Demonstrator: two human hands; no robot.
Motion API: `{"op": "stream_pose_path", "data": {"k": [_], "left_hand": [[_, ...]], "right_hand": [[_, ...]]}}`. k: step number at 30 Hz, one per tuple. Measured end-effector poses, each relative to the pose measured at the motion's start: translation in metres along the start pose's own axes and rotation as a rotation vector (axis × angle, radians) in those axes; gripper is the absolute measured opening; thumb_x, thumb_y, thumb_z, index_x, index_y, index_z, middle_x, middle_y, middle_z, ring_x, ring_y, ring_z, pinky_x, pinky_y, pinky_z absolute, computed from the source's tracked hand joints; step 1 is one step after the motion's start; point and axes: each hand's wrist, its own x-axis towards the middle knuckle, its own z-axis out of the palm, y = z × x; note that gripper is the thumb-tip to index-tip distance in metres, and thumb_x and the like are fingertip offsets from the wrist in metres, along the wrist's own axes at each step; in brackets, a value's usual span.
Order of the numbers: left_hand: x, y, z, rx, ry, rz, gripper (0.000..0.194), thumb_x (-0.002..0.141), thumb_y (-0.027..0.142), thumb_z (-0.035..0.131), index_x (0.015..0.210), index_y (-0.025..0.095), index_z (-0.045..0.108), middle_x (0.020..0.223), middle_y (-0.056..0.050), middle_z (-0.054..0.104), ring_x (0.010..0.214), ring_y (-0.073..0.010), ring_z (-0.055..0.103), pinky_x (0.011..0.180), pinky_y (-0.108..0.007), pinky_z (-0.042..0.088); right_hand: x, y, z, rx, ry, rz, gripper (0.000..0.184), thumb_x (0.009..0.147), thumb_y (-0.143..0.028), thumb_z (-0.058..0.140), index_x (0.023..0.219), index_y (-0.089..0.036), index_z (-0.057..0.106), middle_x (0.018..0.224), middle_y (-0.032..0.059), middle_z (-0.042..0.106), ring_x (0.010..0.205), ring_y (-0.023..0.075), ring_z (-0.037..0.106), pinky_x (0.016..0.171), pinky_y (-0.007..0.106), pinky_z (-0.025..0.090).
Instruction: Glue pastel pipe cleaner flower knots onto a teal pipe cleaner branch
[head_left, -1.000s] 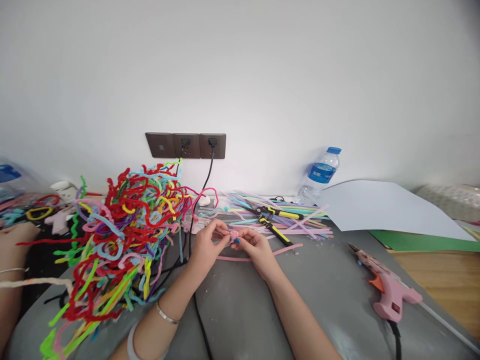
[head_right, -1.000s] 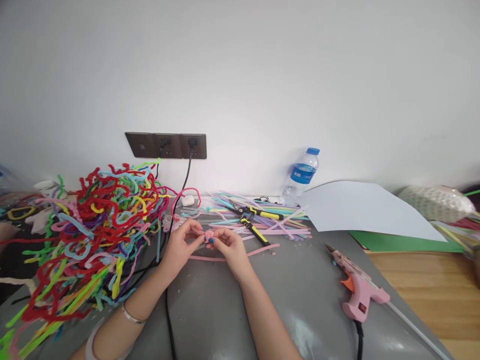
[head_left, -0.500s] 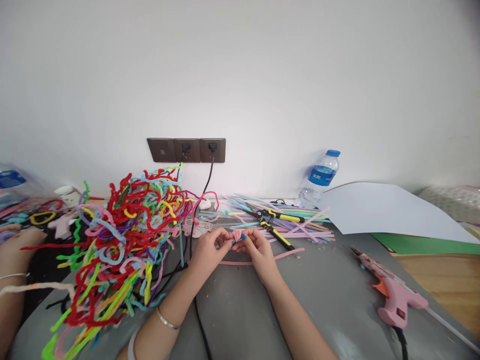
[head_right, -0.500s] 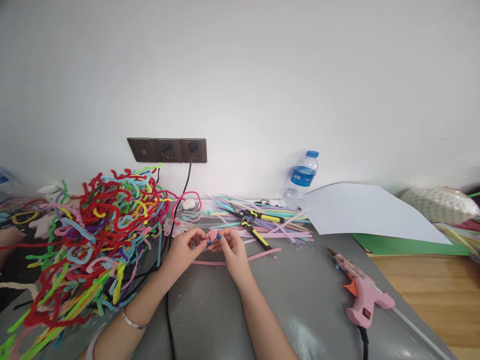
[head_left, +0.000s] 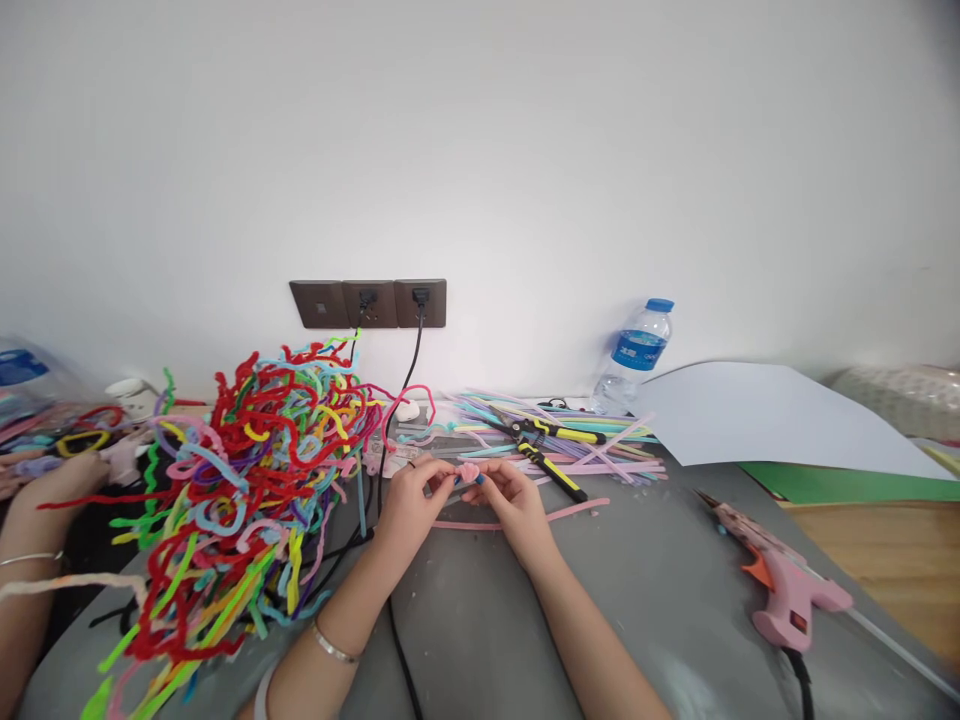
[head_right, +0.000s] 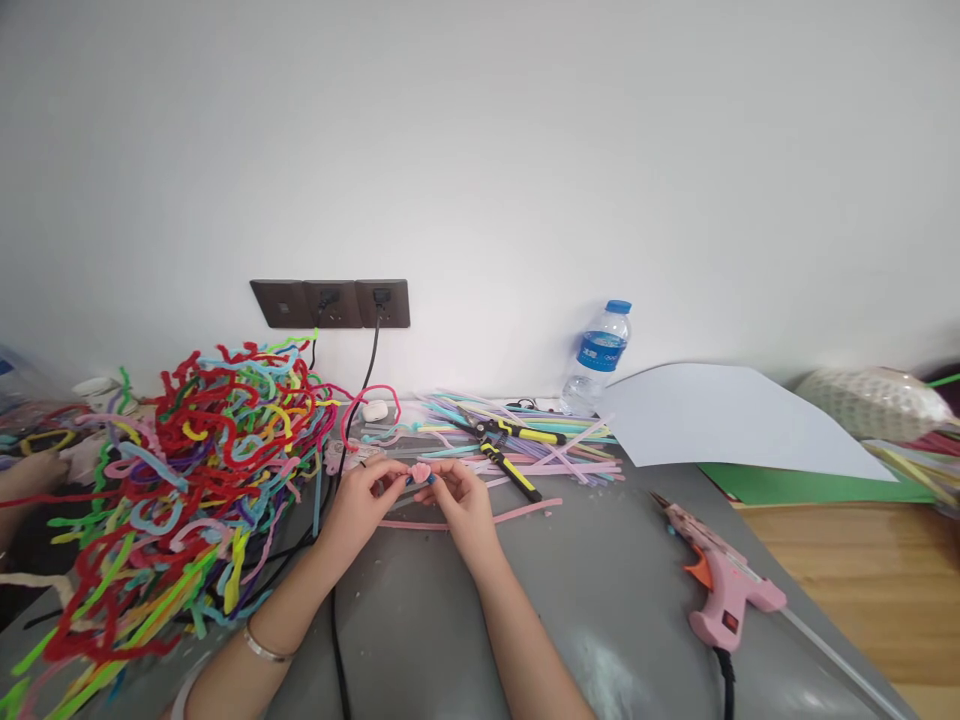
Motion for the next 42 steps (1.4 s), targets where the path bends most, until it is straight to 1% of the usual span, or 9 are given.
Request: {"op": "stream_pose_path", "data": {"k": [6,11,15,20,31,33,36,39,42], "left_hand": [[0.0003,0.0005,-0.0011,0.025,0.005,0.008,0.014,0.085,0.017,0.055,0.08,0.019,0.068,0.074,-0.001,0.065,0.062,-0.0134,0.058,0.061,-0.023,0.045],[0.0003,0.0024,-0.0018,0.03,-0.007,0.006,0.013,0.086,0.018,0.055,0.081,0.019,0.068,0.074,0.0,0.064,0.063,-0.0139,0.058,0.062,-0.024,0.045],[0.0003,0.0035,-0.0026,0.022,-0.023,-0.005,0.015,0.088,0.02,0.054,0.084,0.019,0.068,0.079,-0.002,0.067,0.065,-0.0145,0.059,0.062,-0.024,0.044],[-0.0001,0.0018,-0.003,0.011,-0.021,-0.036,0.016,0.089,0.022,0.054,0.079,0.019,0.066,0.075,-0.001,0.065,0.065,-0.0147,0.058,0.064,-0.025,0.042],[0.0024,-0.001,-0.0036,-0.116,-0.02,-0.134,0.014,0.085,0.026,0.052,0.079,0.019,0.063,0.072,0.0,0.065,0.066,-0.0155,0.061,0.059,-0.023,0.045],[0.0026,-0.0011,-0.0027,-0.146,-0.026,-0.15,0.013,0.084,0.027,0.053,0.078,0.019,0.062,0.072,0.0,0.065,0.066,-0.0153,0.061,0.058,-0.022,0.045],[0.0026,-0.0019,-0.0007,-0.185,-0.035,-0.163,0.011,0.082,0.026,0.053,0.08,0.019,0.062,0.074,0.0,0.066,0.067,-0.0152,0.063,0.057,-0.022,0.047],[0.0028,-0.0021,0.0011,-0.209,-0.043,-0.163,0.014,0.083,0.027,0.052,0.085,0.019,0.064,0.08,-0.002,0.069,0.071,-0.0159,0.066,0.062,-0.023,0.05],[0.0028,-0.0002,0.0017,-0.211,-0.058,-0.149,0.016,0.084,0.027,0.052,0.088,0.019,0.065,0.085,-0.004,0.072,0.075,-0.0168,0.067,0.066,-0.025,0.053]], "right_hand": [[0.0001,0.0021,0.0047,-0.076,0.015,-0.037,0.045,0.081,-0.068,0.066,0.083,-0.023,0.066,0.072,0.0035,0.07,0.056,0.0194,0.064,0.06,0.034,0.055],[-0.0007,0.0028,0.0044,-0.126,0.024,-0.075,0.04,0.084,-0.065,0.064,0.084,-0.024,0.063,0.063,0.0,0.063,0.058,0.0197,0.061,0.058,0.032,0.051],[-0.0024,0.0023,0.0034,-0.171,0.041,-0.105,0.035,0.087,-0.059,0.063,0.084,-0.024,0.061,0.063,-0.0004,0.062,0.058,0.0187,0.058,0.057,0.031,0.047],[-0.0048,0.0011,0.003,-0.219,0.07,-0.139,0.031,0.091,-0.054,0.06,0.083,-0.025,0.059,0.061,-0.001,0.059,0.057,0.0184,0.054,0.056,0.03,0.041],[-0.0033,-0.002,-0.0004,-0.194,0.137,-0.157,0.036,0.093,-0.059,0.054,0.082,-0.025,0.054,0.075,0.0022,0.063,0.059,0.0175,0.055,0.057,0.031,0.046],[-0.0033,-0.0016,0.0003,-0.193,0.122,-0.152,0.035,0.093,-0.058,0.055,0.081,-0.025,0.054,0.074,0.002,0.062,0.059,0.0173,0.055,0.058,0.031,0.046],[-0.004,-0.0005,0.003,-0.198,0.058,-0.138,0.032,0.09,-0.053,0.06,0.077,-0.025,0.054,0.069,0.0001,0.058,0.058,0.0165,0.053,0.057,0.029,0.045],[-0.0051,0.0002,0.0056,-0.215,-0.012,-0.126,0.027,0.087,-0.046,0.064,0.074,-0.024,0.054,0.067,-0.0016,0.055,0.057,0.0151,0.05,0.056,0.027,0.041],[-0.0057,0.0001,0.0069,-0.234,-0.044,-0.121,0.024,0.086,-0.041,0.066,0.074,-0.023,0.056,0.065,-0.003,0.052,0.056,0.0139,0.047,0.054,0.026,0.039]]}}
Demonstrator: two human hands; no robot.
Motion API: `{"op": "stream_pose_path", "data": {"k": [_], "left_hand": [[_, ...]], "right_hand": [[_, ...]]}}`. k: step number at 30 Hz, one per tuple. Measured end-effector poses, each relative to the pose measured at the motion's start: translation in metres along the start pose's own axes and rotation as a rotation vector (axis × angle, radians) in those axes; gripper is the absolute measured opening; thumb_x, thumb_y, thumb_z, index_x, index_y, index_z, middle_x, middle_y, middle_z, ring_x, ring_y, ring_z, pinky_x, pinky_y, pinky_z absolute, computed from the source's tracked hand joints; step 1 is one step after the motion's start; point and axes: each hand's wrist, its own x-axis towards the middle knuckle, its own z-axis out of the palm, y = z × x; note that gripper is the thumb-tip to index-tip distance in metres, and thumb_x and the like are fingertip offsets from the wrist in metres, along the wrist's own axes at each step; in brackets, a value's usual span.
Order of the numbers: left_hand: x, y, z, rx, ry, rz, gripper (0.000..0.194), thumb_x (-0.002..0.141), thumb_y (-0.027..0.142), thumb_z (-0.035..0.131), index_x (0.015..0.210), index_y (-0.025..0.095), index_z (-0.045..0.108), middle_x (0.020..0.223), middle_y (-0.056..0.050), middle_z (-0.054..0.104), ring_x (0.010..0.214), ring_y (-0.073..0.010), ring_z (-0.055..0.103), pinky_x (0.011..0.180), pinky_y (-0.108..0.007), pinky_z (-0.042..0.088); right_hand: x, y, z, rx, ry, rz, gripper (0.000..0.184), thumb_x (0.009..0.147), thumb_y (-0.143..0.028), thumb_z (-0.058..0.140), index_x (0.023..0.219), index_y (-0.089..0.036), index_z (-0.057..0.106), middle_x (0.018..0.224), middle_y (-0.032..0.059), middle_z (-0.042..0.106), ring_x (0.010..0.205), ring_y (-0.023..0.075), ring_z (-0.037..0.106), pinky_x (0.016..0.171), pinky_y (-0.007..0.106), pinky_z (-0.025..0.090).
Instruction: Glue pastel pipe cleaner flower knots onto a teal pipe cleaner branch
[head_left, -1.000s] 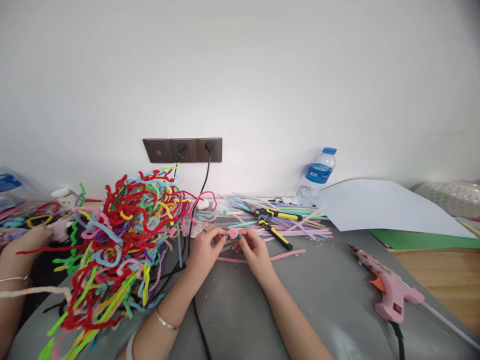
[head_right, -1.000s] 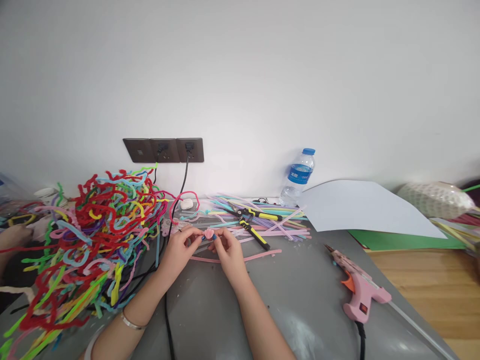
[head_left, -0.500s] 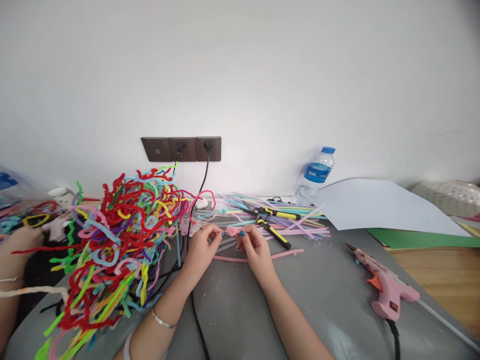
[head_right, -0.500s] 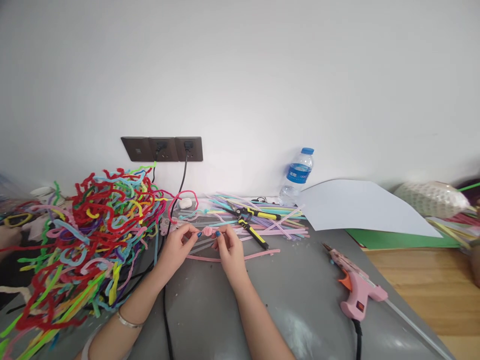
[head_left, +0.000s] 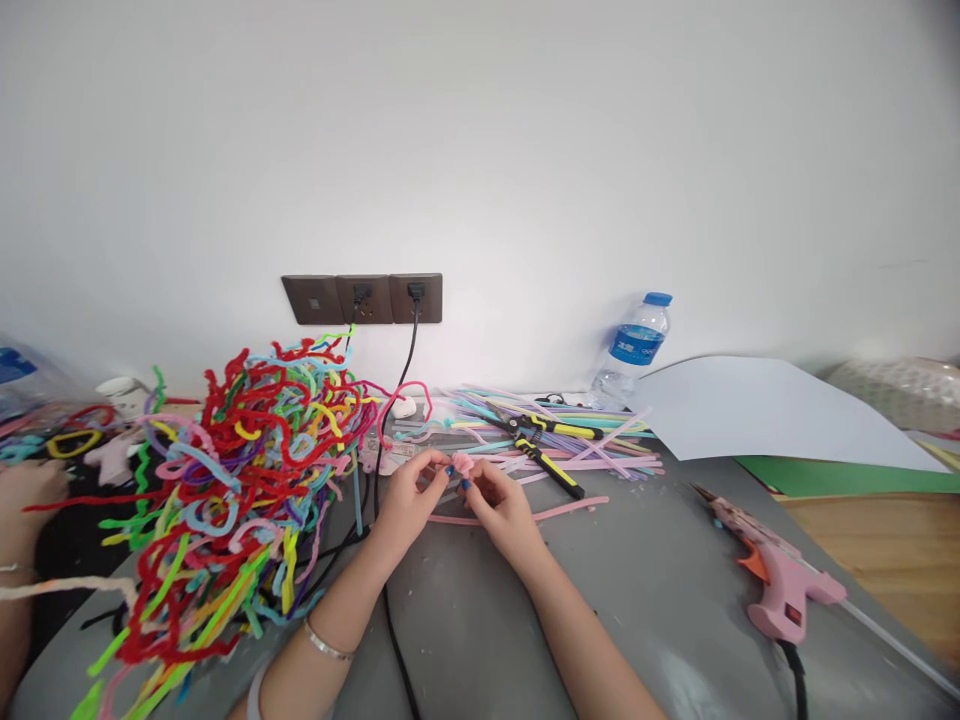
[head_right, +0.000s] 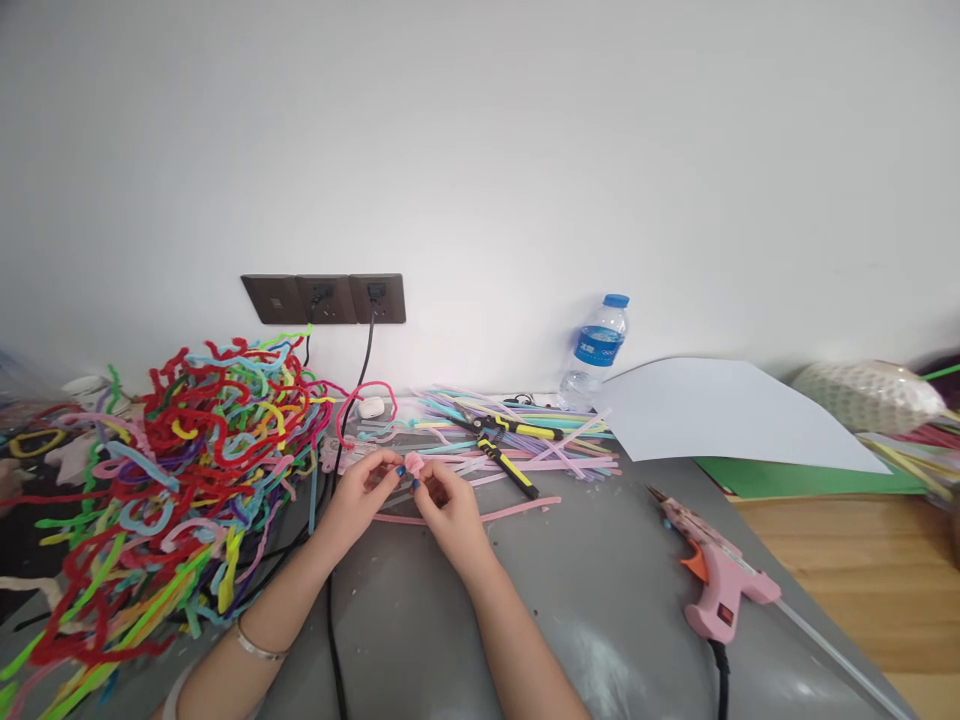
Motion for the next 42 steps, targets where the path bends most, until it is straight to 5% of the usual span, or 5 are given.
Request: {"op": "stream_pose_path", "data": {"k": [8,15,27,42], "left_hand": [[-0.003,0.011,-0.001,0.104,-0.033,0.075,0.014,0.081,0.021,0.055,0.082,0.02,0.069,0.076,-0.002,0.069,0.067,-0.0153,0.062,0.055,-0.022,0.042],[-0.002,0.003,-0.004,0.194,0.051,0.108,0.014,0.084,0.016,0.052,0.083,0.02,0.065,0.079,-0.001,0.067,0.064,-0.0133,0.059,0.059,-0.022,0.044],[-0.005,0.007,-0.003,0.241,0.054,0.134,0.002,0.084,0.022,0.061,0.084,0.02,0.063,0.077,0.0,0.067,0.06,-0.013,0.058,0.057,-0.022,0.042],[-0.009,0.008,0.011,0.198,0.151,0.186,0.019,0.091,0.019,0.053,0.072,0.02,0.055,0.068,0.002,0.058,0.064,-0.0131,0.057,0.063,-0.023,0.041]], "right_hand": [[0.001,-0.001,-0.002,0.007,-0.011,-0.017,0.027,0.089,-0.046,0.062,0.078,-0.022,0.062,0.069,-0.0001,0.057,0.06,0.0163,0.051,0.057,0.027,0.043],[-0.001,-0.002,-0.002,0.052,0.018,-0.02,0.024,0.091,-0.047,0.063,0.091,-0.024,0.06,0.077,0.0002,0.059,0.063,0.016,0.054,0.06,0.028,0.045],[0.0,0.001,-0.002,0.065,-0.039,-0.026,0.029,0.095,-0.05,0.057,0.086,-0.023,0.058,0.076,-0.0003,0.057,0.061,0.0154,0.05,0.06,0.027,0.041],[-0.001,0.002,0.0,0.061,-0.129,-0.038,0.034,0.095,-0.054,0.057,0.087,-0.021,0.057,0.075,0.0002,0.057,0.065,0.0149,0.051,0.059,0.026,0.043]]}}
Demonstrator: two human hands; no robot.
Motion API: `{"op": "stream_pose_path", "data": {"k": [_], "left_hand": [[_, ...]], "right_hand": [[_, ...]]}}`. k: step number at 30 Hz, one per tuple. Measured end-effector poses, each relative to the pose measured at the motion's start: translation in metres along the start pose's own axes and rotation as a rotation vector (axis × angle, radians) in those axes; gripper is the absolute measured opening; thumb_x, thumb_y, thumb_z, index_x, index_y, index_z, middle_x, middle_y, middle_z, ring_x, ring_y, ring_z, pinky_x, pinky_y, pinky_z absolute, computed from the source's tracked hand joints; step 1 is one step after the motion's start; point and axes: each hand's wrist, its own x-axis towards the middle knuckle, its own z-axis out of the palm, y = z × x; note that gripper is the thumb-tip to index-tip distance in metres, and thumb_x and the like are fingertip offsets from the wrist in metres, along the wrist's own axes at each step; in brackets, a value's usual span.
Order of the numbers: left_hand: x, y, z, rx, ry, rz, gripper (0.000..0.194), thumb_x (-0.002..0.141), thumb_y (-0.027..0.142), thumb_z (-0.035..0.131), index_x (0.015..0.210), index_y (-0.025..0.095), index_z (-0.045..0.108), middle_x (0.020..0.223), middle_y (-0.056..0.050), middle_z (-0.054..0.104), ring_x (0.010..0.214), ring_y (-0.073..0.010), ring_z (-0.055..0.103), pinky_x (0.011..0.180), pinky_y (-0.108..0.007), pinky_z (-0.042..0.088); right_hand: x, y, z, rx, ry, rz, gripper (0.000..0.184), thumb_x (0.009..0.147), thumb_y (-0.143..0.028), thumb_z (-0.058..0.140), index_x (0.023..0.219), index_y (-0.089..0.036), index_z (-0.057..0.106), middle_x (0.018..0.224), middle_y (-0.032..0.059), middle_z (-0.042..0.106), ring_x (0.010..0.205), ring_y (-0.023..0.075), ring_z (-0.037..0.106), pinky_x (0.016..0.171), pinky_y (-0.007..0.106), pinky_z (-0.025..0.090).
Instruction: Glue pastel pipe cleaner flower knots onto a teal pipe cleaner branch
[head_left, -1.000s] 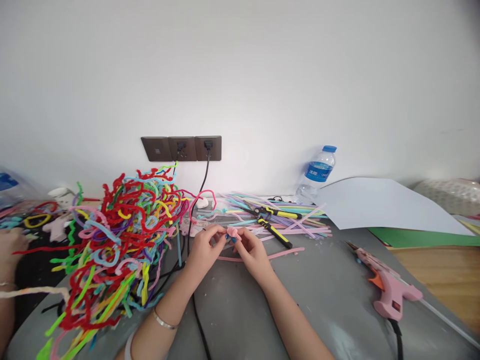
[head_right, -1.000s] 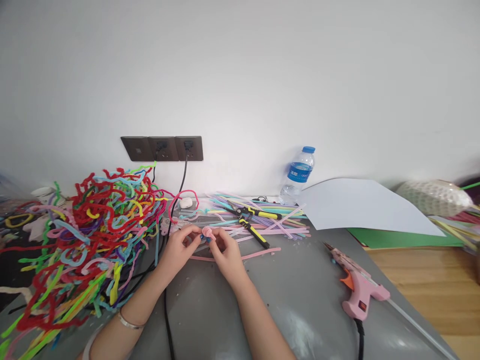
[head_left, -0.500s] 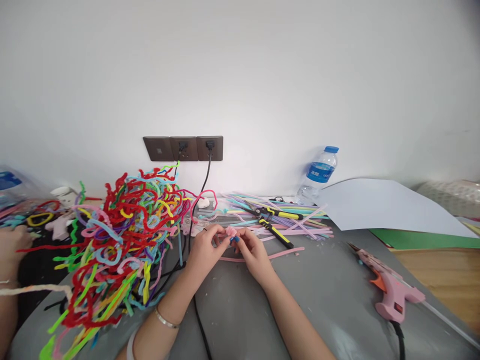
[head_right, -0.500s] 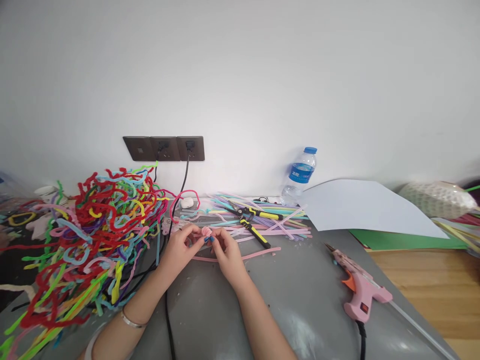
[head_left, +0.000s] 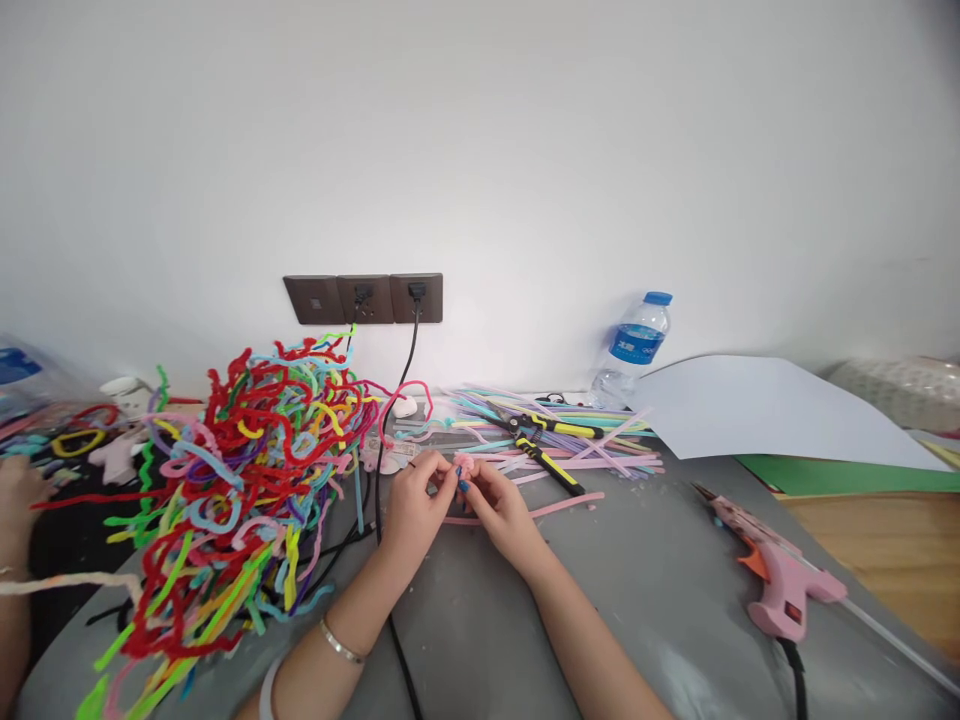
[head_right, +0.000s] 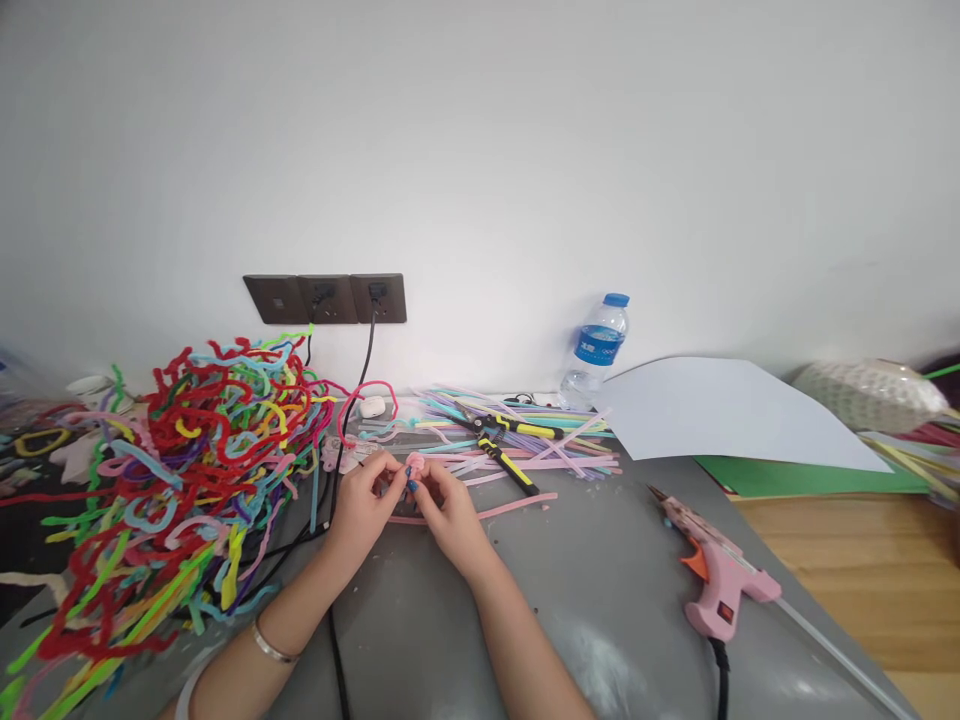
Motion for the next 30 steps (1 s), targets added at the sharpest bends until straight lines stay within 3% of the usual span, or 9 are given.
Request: {"op": "stream_pose_path", "data": {"k": [8,15,26,30], "left_hand": [[0.002,0.003,-0.001,-0.146,-0.105,0.004,0.015,0.092,0.023,0.053,0.088,0.019,0.067,0.084,-0.004,0.065,0.073,-0.0149,0.062,0.053,-0.02,0.041],[0.003,0.001,0.0,-0.262,-0.133,-0.066,0.009,0.083,0.026,0.063,0.085,0.019,0.067,0.085,-0.004,0.063,0.074,-0.0159,0.061,0.047,-0.017,0.04],[0.005,-0.009,0.006,-0.351,-0.126,-0.161,0.017,0.082,0.033,0.064,0.075,0.019,0.061,0.075,-0.001,0.061,0.075,-0.0166,0.061,0.069,-0.025,0.051],[0.008,-0.015,0.002,-0.321,-0.146,-0.167,0.021,0.086,0.038,0.059,0.079,0.019,0.062,0.074,-0.001,0.065,0.069,-0.0167,0.064,0.059,-0.023,0.05]], "right_hand": [[0.004,0.003,-0.003,0.04,0.062,0.023,0.035,0.09,-0.055,0.061,0.088,-0.02,0.061,0.073,-0.0001,0.057,0.062,0.0139,0.052,0.057,0.026,0.046],[0.004,0.003,-0.005,0.07,0.077,0.062,0.035,0.086,-0.055,0.065,0.088,-0.02,0.065,0.078,0.0018,0.062,0.061,0.0136,0.052,0.056,0.026,0.048],[0.005,0.006,-0.002,0.086,0.086,0.063,0.027,0.085,-0.047,0.068,0.085,-0.02,0.066,0.074,0.0,0.061,0.059,0.0133,0.052,0.055,0.026,0.048],[0.005,0.007,-0.002,0.124,0.116,0.047,0.028,0.084,-0.049,0.07,0.088,-0.022,0.062,0.08,0.0004,0.061,0.061,0.0132,0.053,0.057,0.027,0.05]]}}
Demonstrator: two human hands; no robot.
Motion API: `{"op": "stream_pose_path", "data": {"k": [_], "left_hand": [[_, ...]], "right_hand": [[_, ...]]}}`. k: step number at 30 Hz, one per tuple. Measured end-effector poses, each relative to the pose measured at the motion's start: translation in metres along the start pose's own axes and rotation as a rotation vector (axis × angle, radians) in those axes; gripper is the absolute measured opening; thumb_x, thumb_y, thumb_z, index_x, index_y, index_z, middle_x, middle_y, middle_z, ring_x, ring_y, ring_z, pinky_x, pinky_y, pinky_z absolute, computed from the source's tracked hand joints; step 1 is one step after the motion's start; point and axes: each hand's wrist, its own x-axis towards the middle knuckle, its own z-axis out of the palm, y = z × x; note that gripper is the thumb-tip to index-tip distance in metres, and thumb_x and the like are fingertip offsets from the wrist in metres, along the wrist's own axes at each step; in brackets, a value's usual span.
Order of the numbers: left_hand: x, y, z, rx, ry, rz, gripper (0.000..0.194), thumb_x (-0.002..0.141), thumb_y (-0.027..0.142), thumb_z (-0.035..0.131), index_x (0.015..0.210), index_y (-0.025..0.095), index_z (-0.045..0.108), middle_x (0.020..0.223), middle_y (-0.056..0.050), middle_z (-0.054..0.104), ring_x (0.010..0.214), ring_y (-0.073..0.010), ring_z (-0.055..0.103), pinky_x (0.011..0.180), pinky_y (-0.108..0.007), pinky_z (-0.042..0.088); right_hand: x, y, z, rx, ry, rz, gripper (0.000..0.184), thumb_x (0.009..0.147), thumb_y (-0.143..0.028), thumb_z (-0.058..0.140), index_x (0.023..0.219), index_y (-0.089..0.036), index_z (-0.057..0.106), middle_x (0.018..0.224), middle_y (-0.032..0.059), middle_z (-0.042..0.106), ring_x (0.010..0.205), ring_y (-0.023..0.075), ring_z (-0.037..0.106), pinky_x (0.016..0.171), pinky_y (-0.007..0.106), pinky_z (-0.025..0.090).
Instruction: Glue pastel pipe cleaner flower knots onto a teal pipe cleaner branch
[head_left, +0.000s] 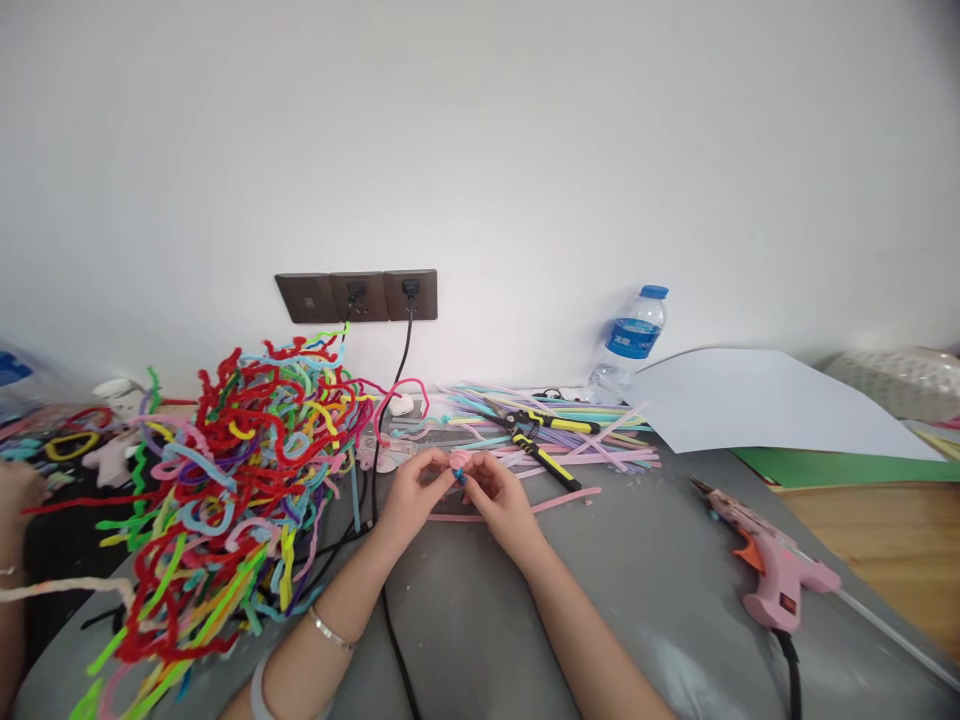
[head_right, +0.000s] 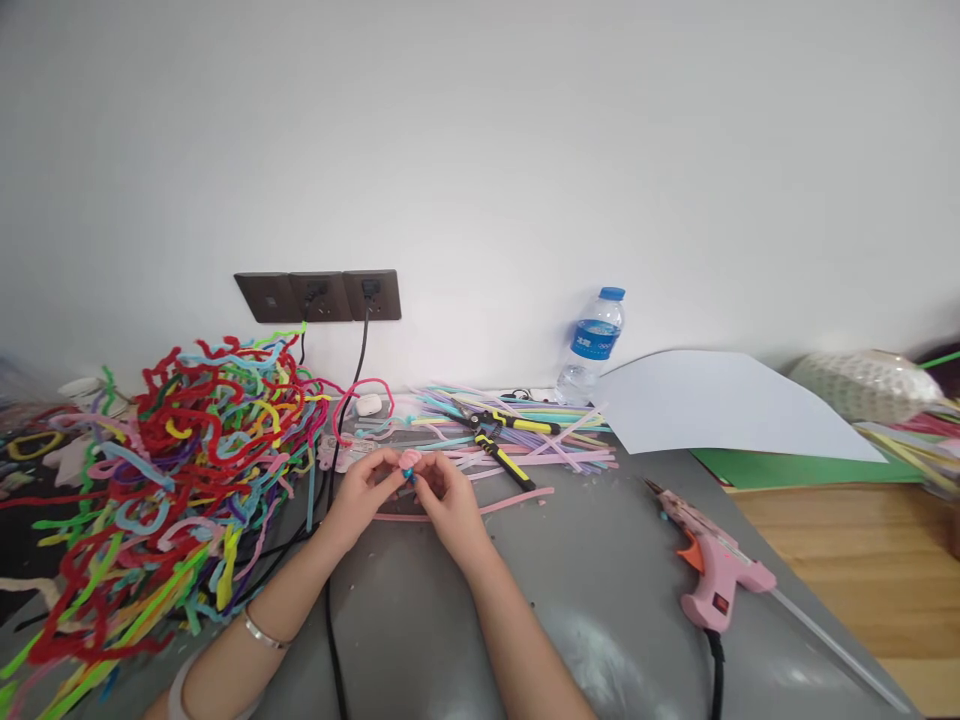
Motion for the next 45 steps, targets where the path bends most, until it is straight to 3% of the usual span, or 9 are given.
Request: {"op": "stream_pose_path", "data": {"k": [6,11,18,22,28,36,40,45], "left_hand": [[-0.001,-0.002,-0.008,0.18,0.034,0.073,0.012,0.087,0.028,0.06,0.079,0.021,0.065,0.073,-0.001,0.069,0.066,-0.0158,0.063,0.064,-0.024,0.048],[-0.002,0.003,-0.009,0.323,0.034,0.208,0.013,0.087,0.022,0.061,0.077,0.023,0.07,0.081,-0.004,0.071,0.084,-0.0218,0.062,0.08,-0.033,0.047],[-0.004,0.007,-0.008,0.381,0.029,0.267,0.016,0.092,0.022,0.06,0.082,0.025,0.072,0.085,-0.004,0.069,0.088,-0.0227,0.059,0.085,-0.036,0.046],[-0.004,0.009,-0.006,0.332,0.008,0.22,0.015,0.089,0.021,0.06,0.081,0.024,0.073,0.082,-0.004,0.069,0.086,-0.0215,0.06,0.084,-0.034,0.046],[-0.002,0.012,-0.001,0.158,-0.05,0.045,0.017,0.086,0.027,0.059,0.076,0.018,0.07,0.069,-0.002,0.067,0.061,-0.0152,0.057,0.057,-0.024,0.041],[-0.002,0.015,-0.004,-0.044,-0.05,-0.087,0.026,0.082,0.038,0.062,0.066,0.018,0.058,0.061,0.003,0.055,0.059,-0.0123,0.05,0.059,-0.022,0.041],[-0.001,0.013,-0.005,-0.082,-0.031,-0.125,0.028,0.078,0.042,0.066,0.066,0.018,0.059,0.064,0.002,0.058,0.064,-0.0142,0.052,0.063,-0.024,0.042],[0.001,0.015,-0.006,-0.144,-0.086,-0.208,0.035,0.074,0.049,0.073,0.064,0.017,0.066,0.064,-0.001,0.064,0.064,-0.0151,0.054,0.063,-0.025,0.042]], "right_hand": [[0.001,-0.003,-0.002,0.062,0.033,0.004,0.038,0.088,-0.057,0.064,0.102,-0.023,0.056,0.076,-0.0007,0.062,0.059,0.0133,0.056,0.059,0.028,0.051],[0.003,-0.006,-0.002,0.073,0.019,0.037,0.038,0.084,-0.056,0.071,0.094,-0.021,0.061,0.077,0.0005,0.063,0.059,0.0122,0.055,0.058,0.027,0.051],[0.005,-0.007,-0.003,0.061,0.017,0.069,0.041,0.077,-0.058,0.077,0.088,-0.02,0.067,0.078,0.0008,0.063,0.06,0.013,0.053,0.059,0.028,0.051],[0.004,-0.009,-0.005,0.054,0.041,0.064,0.038,0.08,-0.056,0.075,0.089,-0.02,0.067,0.073,-0.0009,0.058,0.062,0.0138,0.052,0.061,0.028,0.048],[0.001,-0.015,-0.006,0.075,0.04,0.061,0.036,0.081,-0.054,0.076,0.09,-0.021,0.066,0.078,-0.0004,0.057,0.067,0.0143,0.05,0.063,0.026,0.046],[0.002,-0.016,-0.004,0.166,-0.034,0.141,0.039,0.08,-0.058,0.074,0.09,-0.02,0.068,0.082,0.0014,0.06,0.064,0.0126,0.049,0.063,0.026,0.047],[0.005,-0.013,-0.003,0.193,-0.028,0.153,0.046,0.081,-0.065,0.069,0.092,-0.021,0.069,0.078,0.0015,0.059,0.065,0.0145,0.05,0.062,0.028,0.046],[0.006,-0.014,-0.003,0.195,-0.026,0.151,0.038,0.078,-0.055,0.077,0.088,-0.02,0.068,0.081,0.001,0.061,0.066,0.0135,0.048,0.06,0.025,0.043]]}}
